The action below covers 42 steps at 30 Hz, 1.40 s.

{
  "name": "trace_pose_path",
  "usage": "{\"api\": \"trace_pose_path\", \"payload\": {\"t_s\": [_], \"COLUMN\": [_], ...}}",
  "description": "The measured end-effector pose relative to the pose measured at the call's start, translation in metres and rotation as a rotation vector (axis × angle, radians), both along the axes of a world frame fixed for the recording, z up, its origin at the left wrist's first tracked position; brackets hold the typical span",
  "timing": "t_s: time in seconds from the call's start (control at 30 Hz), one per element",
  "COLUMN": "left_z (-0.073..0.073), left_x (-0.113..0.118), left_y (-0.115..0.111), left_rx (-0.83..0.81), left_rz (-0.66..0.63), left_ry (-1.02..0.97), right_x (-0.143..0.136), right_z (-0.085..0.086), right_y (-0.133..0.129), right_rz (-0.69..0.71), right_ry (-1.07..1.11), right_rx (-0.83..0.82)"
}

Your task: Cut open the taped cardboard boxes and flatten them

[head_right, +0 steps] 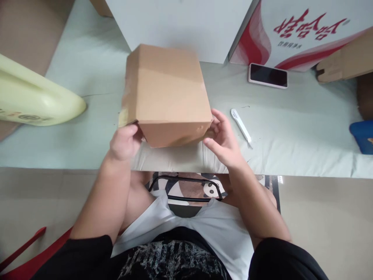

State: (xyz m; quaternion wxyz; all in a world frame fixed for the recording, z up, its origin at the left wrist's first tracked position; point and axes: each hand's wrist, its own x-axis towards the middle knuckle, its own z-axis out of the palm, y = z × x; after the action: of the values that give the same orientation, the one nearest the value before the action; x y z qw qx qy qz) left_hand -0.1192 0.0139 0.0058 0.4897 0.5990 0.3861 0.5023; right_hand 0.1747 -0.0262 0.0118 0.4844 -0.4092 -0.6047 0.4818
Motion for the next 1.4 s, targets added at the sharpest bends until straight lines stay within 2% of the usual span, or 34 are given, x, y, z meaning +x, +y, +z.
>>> {"api": "trace_pose_path", "payload": {"t_s": [0.07, 0.17, 0.27, 0.4, 0.57, 0.7, 0.83, 0.93, 1.03, 1.13, 1.3, 1.33, 1.4], "left_z": [0.006, 0.019, 0.027, 0.025, 0.028, 0.036, 0.035, 0.027, 0.021, 0.020, 0.026, 0.027, 0.028], "left_x": [0.002, 0.004, 0.007, 0.012, 0.019, 0.021, 0.016, 0.013, 0.013, 0.014, 0.016, 0.016, 0.014], "left_y": [-0.002, -0.005, -0.007, -0.006, -0.006, -0.008, -0.009, -0.009, -0.008, -0.010, -0.016, -0.015, -0.009], "left_rx": [-0.010, -0.008, -0.021, -0.061, -0.167, -0.169, -0.097, -0.122, -0.189, -0.244, -0.265, -0.249, -0.174], "left_rz": [-0.098, -0.154, -0.018, 0.209, 0.197, 0.182, 0.092, 0.001, -0.033, -0.079, -0.354, -0.344, -0.180], "left_ry": [-0.018, 0.136, 0.332, 0.383, 0.402, 0.419, 0.364, 0.165, 0.014, -0.021, 0.065, 0.096, 0.213], "right_x": [0.000, 0.000, 0.000, 0.000, 0.002, 0.010, 0.022, 0.028, 0.029, 0.034, 0.050, 0.052, 0.051], "right_z": [-0.001, -0.002, 0.000, 0.004, 0.007, 0.008, 0.010, 0.011, 0.012, 0.014, 0.015, 0.015, 0.015], "right_y": [-0.001, -0.003, -0.004, -0.003, -0.002, 0.002, 0.007, 0.008, 0.009, 0.011, 0.014, 0.013, 0.012], "right_rz": [-0.004, -0.042, -0.121, -0.298, -0.503, -0.617, -0.574, -0.567, -0.510, -0.438, -0.444, -0.432, -0.419], "right_ry": [-0.041, -0.079, -0.071, -0.099, -0.191, -0.093, 0.026, 0.085, 0.132, 0.107, 0.075, 0.073, 0.079], "right_rx": [-0.018, -0.048, -0.085, -0.061, -0.027, -0.115, -0.201, -0.238, -0.322, -0.328, -0.301, -0.307, -0.305]}}
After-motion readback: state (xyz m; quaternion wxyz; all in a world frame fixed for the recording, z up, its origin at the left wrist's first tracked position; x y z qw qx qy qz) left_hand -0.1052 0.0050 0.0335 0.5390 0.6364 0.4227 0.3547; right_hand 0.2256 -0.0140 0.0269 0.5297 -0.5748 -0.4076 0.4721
